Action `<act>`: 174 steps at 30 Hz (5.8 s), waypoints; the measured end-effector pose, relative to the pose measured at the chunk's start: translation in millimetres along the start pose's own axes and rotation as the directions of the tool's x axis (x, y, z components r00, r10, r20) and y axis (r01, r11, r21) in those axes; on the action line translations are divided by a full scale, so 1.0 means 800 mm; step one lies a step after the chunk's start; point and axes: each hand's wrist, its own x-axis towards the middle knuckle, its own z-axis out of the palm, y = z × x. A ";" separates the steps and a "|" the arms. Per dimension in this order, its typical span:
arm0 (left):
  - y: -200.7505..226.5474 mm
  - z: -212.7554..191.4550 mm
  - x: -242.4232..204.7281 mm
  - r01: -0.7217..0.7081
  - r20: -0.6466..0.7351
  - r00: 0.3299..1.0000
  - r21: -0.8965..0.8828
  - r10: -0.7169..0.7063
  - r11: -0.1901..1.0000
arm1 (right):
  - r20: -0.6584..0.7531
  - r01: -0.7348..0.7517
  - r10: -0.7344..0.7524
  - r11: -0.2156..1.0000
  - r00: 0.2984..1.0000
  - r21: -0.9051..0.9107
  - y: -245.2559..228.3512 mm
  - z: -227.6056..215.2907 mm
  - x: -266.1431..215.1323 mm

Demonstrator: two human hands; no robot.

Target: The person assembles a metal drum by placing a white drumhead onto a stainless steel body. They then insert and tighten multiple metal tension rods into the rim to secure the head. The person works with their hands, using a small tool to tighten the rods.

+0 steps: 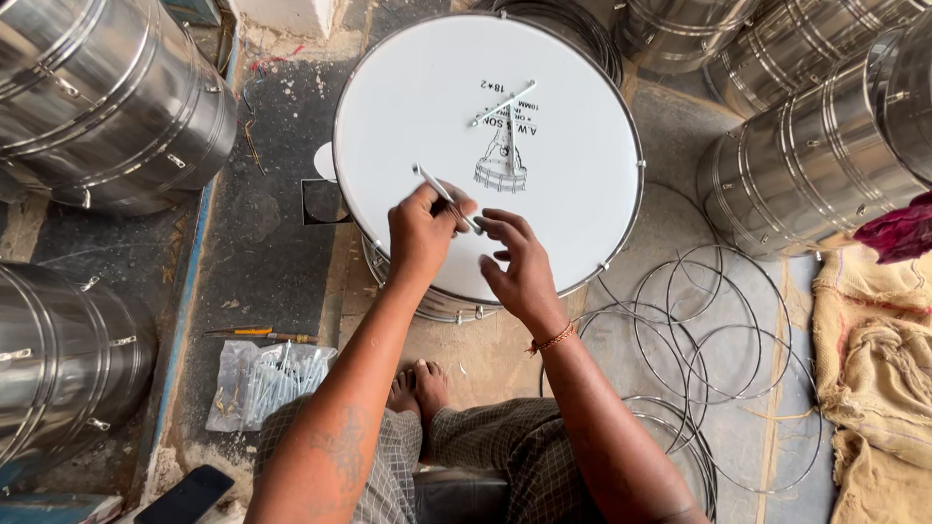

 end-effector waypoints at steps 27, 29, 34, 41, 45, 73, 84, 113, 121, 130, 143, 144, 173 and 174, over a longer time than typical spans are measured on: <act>-0.020 -0.006 0.011 0.110 -0.034 0.993 0.005 -0.110 0.994 | 0.341 0.468 -0.342 0.776 0.875 -0.422 -0.011 -0.022 -0.186; -0.024 -0.010 0.016 0.113 -0.025 0.993 -0.014 -0.114 0.993 | 0.323 0.437 -0.315 0.782 0.892 -0.444 -0.011 -0.023 -0.200; -0.020 -0.017 0.026 0.120 -0.031 0.992 -0.068 -0.122 0.990 | 0.232 0.379 -0.304 0.806 0.924 -0.454 -0.044 -0.019 -0.178; -0.002 -0.011 0.013 0.077 0.013 0.997 0.008 -0.077 0.997 | -0.131 0.195 -0.244 0.933 0.961 -0.304 -0.119 -0.017 -0.094; 0.016 -0.004 0.005 0.065 0.111 0.991 0.077 -0.073 0.995 | -0.163 -0.038 0.041 0.999 0.986 0.024 -0.057 -0.026 -0.030; 0.018 -0.003 -0.016 -0.094 0.294 0.956 0.310 -0.001 0.946 | 0.211 -0.319 0.271 0.915 0.939 0.245 0.039 0.010 -0.029; 0.022 -0.009 -0.014 -0.010 0.269 0.955 0.462 -0.129 0.887 | 0.212 -0.370 0.303 0.764 0.929 0.529 0.039 0.002 -0.022; -0.082 -0.130 0.058 0.512 -0.367 0.850 0.410 -0.378 0.754 | -0.069 -0.746 0.754 0.656 0.653 0.118 0.141 -0.054 -0.094; -0.143 -0.117 -0.006 0.536 -0.002 0.844 0.070 -0.537 0.842 | -0.259 -0.492 0.571 0.812 0.779 0.313 0.294 -0.102 -0.066; 0.013 -0.041 -0.091 -0.003 0.098 0.980 0.881 -0.175 0.473 | -0.509 -0.210 0.586 0.760 0.631 0.615 0.202 -0.159 -0.063; -0.041 0.107 -0.115 -0.665 0.673 0.721 0.604 0.167 0.439 | -0.196 -0.379 0.359 0.922 0.912 -0.077 0.205 -0.215 -0.096; -0.043 0.107 -0.115 -0.670 0.673 0.719 0.605 0.173 0.429 | -0.174 -0.349 0.319 0.919 0.932 -0.185 0.209 -0.199 -0.115; -0.054 0.111 -0.119 -0.677 0.676 0.718 0.624 0.164 0.391 | -0.106 -0.069 0.027 0.904 0.994 -0.422 0.217 -0.089 -0.137; -0.050 0.111 -0.118 -0.658 0.672 0.727 0.620 0.145 0.428 | -0.080 -0.133 0.111 0.912 0.991 -0.387 0.216 -0.090 -0.136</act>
